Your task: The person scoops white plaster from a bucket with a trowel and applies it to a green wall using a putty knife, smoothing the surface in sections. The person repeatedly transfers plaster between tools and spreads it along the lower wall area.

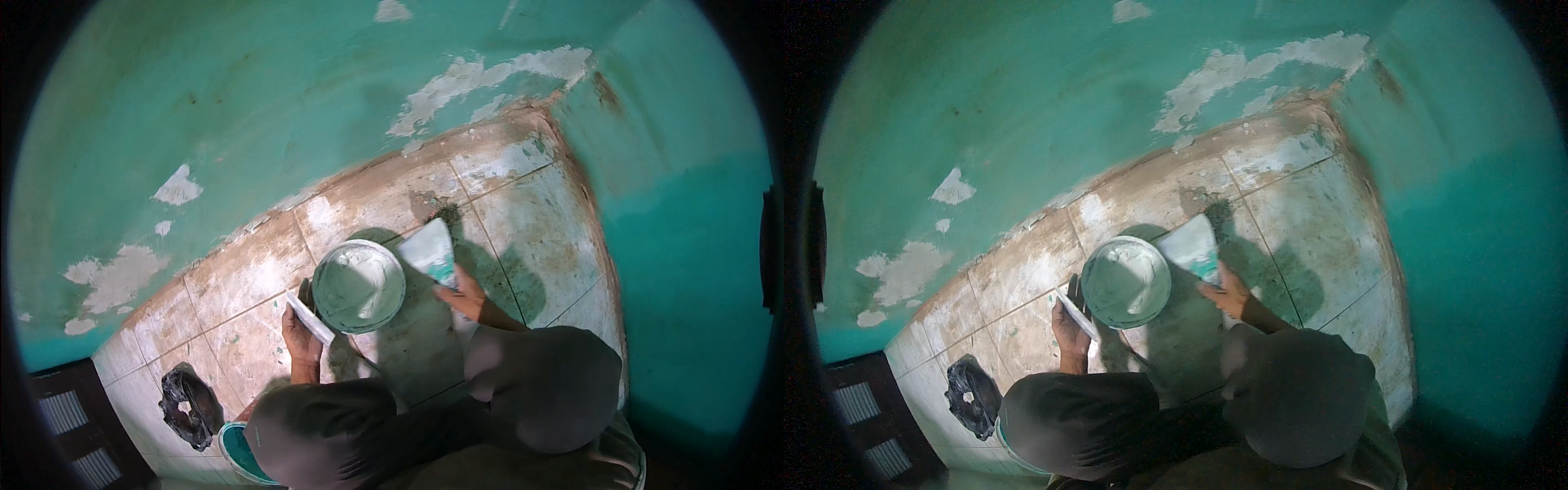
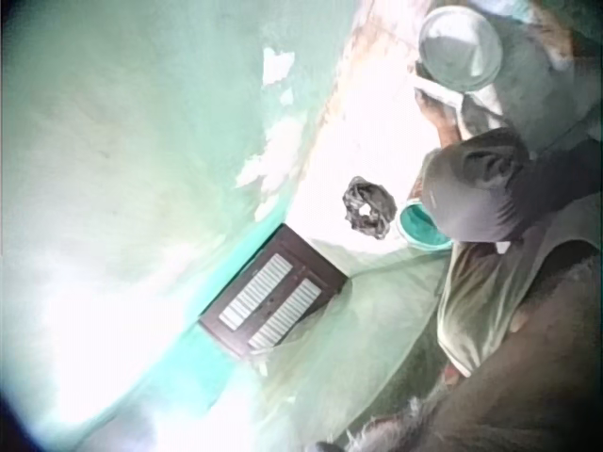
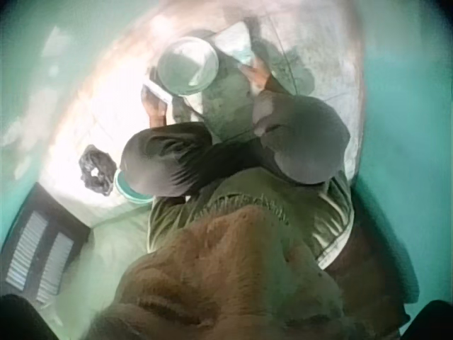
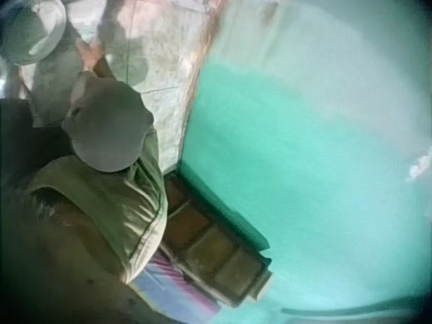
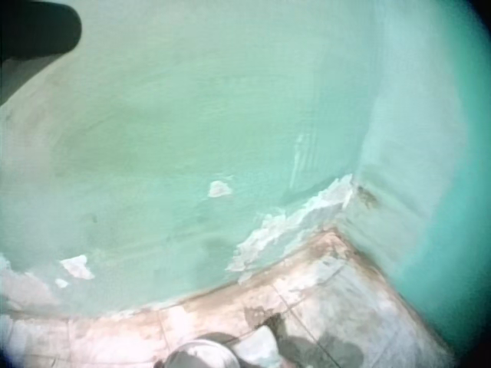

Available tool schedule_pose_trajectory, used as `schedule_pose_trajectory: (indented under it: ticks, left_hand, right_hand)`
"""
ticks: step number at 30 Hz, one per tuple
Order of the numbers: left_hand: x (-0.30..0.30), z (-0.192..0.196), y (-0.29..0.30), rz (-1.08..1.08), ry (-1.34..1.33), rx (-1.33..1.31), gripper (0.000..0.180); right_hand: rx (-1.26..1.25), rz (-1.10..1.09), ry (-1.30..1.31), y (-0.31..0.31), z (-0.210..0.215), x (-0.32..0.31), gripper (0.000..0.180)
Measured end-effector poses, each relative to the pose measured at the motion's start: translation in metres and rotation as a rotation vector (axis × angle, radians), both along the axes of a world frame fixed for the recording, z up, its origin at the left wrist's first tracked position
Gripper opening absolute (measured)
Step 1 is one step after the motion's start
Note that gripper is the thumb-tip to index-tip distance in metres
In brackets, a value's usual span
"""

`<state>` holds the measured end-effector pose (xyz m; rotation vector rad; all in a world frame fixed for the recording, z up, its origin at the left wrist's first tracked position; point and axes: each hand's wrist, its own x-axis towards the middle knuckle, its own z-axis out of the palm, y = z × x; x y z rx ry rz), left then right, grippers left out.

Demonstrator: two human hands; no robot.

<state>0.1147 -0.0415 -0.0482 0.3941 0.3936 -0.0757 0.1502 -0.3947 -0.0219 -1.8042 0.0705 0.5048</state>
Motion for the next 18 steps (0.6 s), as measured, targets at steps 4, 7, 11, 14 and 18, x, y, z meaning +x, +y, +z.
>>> schedule_pose_trajectory:
  ticks: [4,7,11,14,18]
  left_hand:
    - [0.004,-0.016,0.006,-0.059,-0.019,0.051,0.054]
    - [0.005,-0.016,0.001,-0.016,0.024,0.107,0.054]
    - [0.006,-0.003,-0.016,-0.019,0.042,0.194,0.053]
    - [0.014,0.019,-0.045,-0.047,0.036,0.232,0.052]
    - [0.035,0.036,-0.098,-0.199,0.034,0.18,0.053]
  right_hand:
    - [0.125,0.044,-0.356,0.043,-0.039,0.018,0.056]
    - [-0.092,0.052,-0.097,0.064,-0.038,0.024,0.057]
    - [0.076,-0.014,-0.171,0.061,-0.061,0.025,0.058]
    - [0.172,-0.11,-0.201,0.039,-0.047,0.029,0.056]
    - [0.118,-0.273,-0.195,-0.042,-0.034,0.029,0.051]
